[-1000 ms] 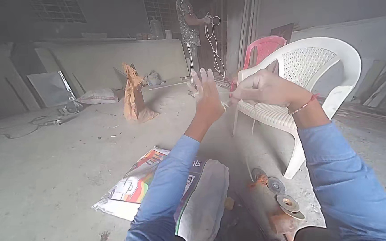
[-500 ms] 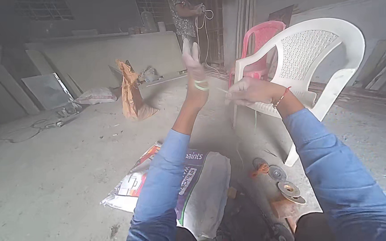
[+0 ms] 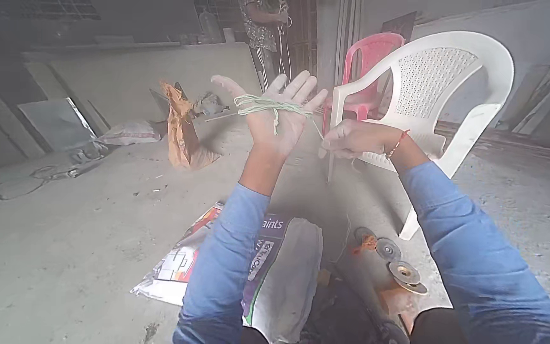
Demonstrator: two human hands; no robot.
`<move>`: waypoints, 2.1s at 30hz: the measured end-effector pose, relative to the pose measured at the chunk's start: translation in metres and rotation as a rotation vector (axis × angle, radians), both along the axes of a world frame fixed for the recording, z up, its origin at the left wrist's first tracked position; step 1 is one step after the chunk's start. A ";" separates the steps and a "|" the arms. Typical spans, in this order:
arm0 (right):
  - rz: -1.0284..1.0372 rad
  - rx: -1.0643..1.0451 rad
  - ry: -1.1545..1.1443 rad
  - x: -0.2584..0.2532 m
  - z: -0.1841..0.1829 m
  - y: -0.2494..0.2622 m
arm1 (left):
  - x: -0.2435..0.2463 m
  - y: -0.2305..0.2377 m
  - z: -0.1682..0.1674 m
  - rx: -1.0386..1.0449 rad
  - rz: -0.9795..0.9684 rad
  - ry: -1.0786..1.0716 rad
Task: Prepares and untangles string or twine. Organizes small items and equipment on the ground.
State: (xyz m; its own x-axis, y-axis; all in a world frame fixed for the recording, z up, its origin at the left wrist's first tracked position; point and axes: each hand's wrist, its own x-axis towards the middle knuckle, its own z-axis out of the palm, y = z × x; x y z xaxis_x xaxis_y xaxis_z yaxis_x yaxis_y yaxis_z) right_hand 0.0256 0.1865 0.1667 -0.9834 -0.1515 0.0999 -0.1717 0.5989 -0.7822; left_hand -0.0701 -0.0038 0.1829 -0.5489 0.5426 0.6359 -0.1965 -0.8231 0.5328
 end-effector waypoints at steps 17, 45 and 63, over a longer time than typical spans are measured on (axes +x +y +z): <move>0.094 -0.408 0.336 -0.007 -0.003 0.002 | 0.013 0.019 -0.015 -0.311 -0.093 -0.063; -0.521 0.592 0.800 -0.029 -0.075 -0.052 | -0.040 0.057 -0.071 -1.448 1.137 0.751; -0.467 -0.136 0.583 -0.062 -0.162 -0.042 | -0.012 0.000 -0.056 -0.368 0.250 0.127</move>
